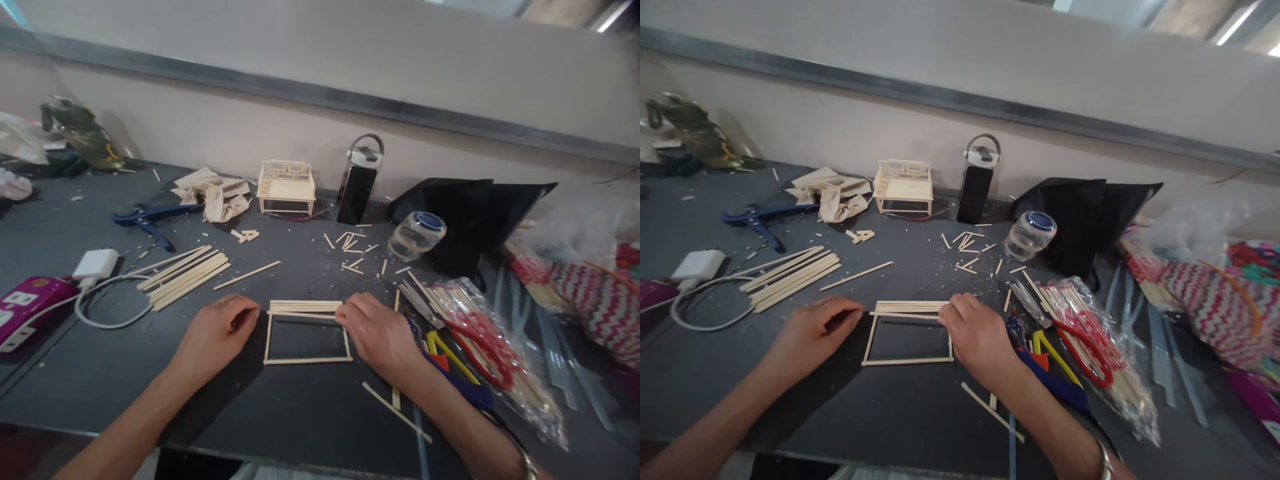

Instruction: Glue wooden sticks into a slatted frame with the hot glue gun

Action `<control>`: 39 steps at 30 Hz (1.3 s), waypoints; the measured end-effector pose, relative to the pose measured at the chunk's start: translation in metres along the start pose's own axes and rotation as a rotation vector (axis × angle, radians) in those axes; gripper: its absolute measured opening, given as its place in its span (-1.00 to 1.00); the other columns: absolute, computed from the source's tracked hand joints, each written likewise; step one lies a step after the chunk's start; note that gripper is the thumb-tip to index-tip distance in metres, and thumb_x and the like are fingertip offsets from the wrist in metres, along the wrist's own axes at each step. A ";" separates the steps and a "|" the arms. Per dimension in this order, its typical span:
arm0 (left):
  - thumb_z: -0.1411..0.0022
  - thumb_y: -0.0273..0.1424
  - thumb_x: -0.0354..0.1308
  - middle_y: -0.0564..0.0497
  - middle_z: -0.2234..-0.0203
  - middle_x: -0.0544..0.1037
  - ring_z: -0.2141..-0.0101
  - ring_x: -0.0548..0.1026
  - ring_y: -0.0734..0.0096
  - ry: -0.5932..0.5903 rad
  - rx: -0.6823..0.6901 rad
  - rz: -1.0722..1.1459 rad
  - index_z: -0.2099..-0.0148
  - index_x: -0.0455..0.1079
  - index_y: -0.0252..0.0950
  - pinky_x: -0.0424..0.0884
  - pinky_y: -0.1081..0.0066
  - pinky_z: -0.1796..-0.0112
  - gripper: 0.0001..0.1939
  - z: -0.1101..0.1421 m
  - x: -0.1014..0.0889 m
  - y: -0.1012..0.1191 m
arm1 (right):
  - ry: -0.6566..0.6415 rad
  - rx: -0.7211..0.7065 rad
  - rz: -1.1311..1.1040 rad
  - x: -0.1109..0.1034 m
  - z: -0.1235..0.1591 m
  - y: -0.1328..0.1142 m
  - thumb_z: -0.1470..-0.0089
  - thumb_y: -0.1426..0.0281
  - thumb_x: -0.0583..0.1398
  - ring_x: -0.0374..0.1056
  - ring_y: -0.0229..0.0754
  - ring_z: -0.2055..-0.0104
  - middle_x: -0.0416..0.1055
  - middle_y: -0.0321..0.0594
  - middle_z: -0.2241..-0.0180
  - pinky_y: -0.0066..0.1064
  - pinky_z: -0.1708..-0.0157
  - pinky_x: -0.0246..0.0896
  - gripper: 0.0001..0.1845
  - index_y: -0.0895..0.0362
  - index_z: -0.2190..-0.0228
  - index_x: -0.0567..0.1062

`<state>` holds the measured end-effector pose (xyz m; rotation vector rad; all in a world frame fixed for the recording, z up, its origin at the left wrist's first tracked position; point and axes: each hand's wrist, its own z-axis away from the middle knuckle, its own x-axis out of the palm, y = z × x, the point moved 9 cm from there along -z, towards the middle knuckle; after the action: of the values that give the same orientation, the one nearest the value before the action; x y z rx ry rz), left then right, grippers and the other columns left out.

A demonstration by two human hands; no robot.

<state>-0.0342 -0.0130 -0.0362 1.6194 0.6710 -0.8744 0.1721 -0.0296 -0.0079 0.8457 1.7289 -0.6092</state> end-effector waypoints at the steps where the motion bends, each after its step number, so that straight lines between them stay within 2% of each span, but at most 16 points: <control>1: -0.26 -0.27 -0.05 0.01 0.32 0.57 0.37 0.50 0.37 -0.011 0.004 -0.010 0.24 0.46 -0.23 0.35 0.43 0.37 -0.73 0.000 0.003 0.001 | -0.007 -0.003 0.018 0.002 0.000 0.000 -0.25 0.48 0.05 0.28 -0.17 0.31 0.38 -0.21 0.42 -0.39 0.34 0.08 -0.78 0.14 0.40 0.43; 11: -0.25 -0.33 -0.04 0.03 0.36 0.57 0.33 0.51 0.35 -0.040 0.012 -0.046 0.27 0.47 -0.21 0.32 0.45 0.39 -0.76 0.000 0.010 0.010 | -0.022 -0.029 0.017 0.006 0.000 0.001 -0.24 0.49 0.05 0.27 -0.17 0.31 0.38 -0.20 0.42 -0.39 0.35 0.08 -0.79 0.14 0.40 0.43; 22: -0.23 -0.31 -0.02 0.05 0.36 0.58 0.34 0.51 0.39 -0.010 0.053 -0.057 0.28 0.46 -0.19 0.32 0.47 0.40 -0.77 0.001 0.009 0.012 | -0.027 -0.015 0.120 0.001 0.004 0.004 -0.22 0.47 0.08 0.26 -0.17 0.35 0.36 -0.21 0.45 -0.36 0.42 0.03 -0.78 0.13 0.46 0.42; 39: -0.21 -0.28 0.02 0.09 0.43 0.53 0.43 0.45 0.42 -0.068 0.006 -0.067 0.31 0.44 -0.18 0.23 0.47 0.44 -0.82 0.000 0.015 0.006 | -0.035 -0.029 0.076 0.004 0.001 -0.001 -0.24 0.48 0.05 0.27 -0.15 0.33 0.37 -0.20 0.45 -0.37 0.37 0.06 -0.78 0.13 0.43 0.41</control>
<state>-0.0209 -0.0146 -0.0454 1.5730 0.6782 -0.9769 0.1712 -0.0295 -0.0119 0.8713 1.6627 -0.5445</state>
